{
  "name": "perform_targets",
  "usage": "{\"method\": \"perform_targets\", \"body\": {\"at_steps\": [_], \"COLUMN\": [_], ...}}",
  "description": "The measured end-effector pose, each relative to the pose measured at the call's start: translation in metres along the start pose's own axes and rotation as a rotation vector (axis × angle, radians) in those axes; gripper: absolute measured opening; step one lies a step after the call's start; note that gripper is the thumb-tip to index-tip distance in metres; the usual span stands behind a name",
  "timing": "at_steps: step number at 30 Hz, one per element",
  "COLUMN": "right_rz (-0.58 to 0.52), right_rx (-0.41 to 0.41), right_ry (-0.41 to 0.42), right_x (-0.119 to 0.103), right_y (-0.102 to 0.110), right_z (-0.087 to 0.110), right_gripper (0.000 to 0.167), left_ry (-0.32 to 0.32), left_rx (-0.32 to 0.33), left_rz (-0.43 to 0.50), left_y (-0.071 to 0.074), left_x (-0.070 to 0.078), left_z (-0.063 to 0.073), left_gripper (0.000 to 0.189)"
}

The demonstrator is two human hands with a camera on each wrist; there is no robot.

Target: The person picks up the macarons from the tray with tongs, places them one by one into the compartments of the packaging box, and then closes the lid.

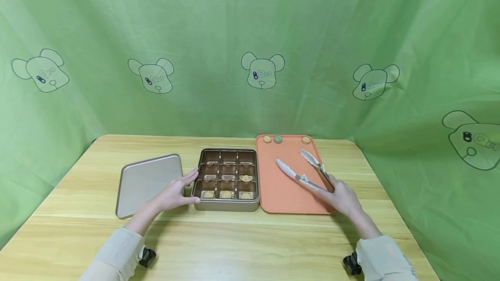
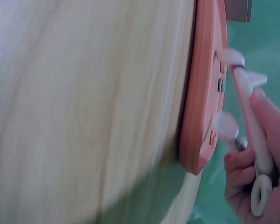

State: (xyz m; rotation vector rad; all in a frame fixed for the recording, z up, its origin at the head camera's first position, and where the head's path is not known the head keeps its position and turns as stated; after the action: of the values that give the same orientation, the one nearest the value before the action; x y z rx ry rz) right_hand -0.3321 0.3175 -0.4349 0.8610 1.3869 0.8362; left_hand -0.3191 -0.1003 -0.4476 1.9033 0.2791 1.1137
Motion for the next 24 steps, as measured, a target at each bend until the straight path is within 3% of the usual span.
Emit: {"method": "perform_targets", "body": {"at_steps": [13,24], "right_rz": [0.093,0.074], "right_rx": [0.016,0.035], "right_ry": [-0.196,-0.241], "right_x": [-0.006,-0.007], "right_y": [-0.001,-0.007], "right_z": [-0.025,-0.047], "right_gripper": [0.065,0.061], "left_ry": [-0.004,0.002], "left_rx": [0.011,0.001], "left_rz": [0.009,0.028], "left_y": [0.004,-0.001], "left_x": [0.0,0.001], "left_z": [0.0,0.001], "left_gripper": [0.089,0.089]}}
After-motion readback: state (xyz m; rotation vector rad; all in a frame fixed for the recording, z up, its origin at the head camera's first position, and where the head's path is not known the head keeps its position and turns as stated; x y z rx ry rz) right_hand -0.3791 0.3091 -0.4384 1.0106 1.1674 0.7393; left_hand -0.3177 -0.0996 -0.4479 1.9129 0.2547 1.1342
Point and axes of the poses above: each hand's wrist, its own z-axis away from the middle knuckle, its own y-axis out of the back of the hand, x = y × z, the point moved 10 cm from there along -z, towards the middle knuckle, and after that the axes turned 11 degrees about -y, right-handed, at the moved point
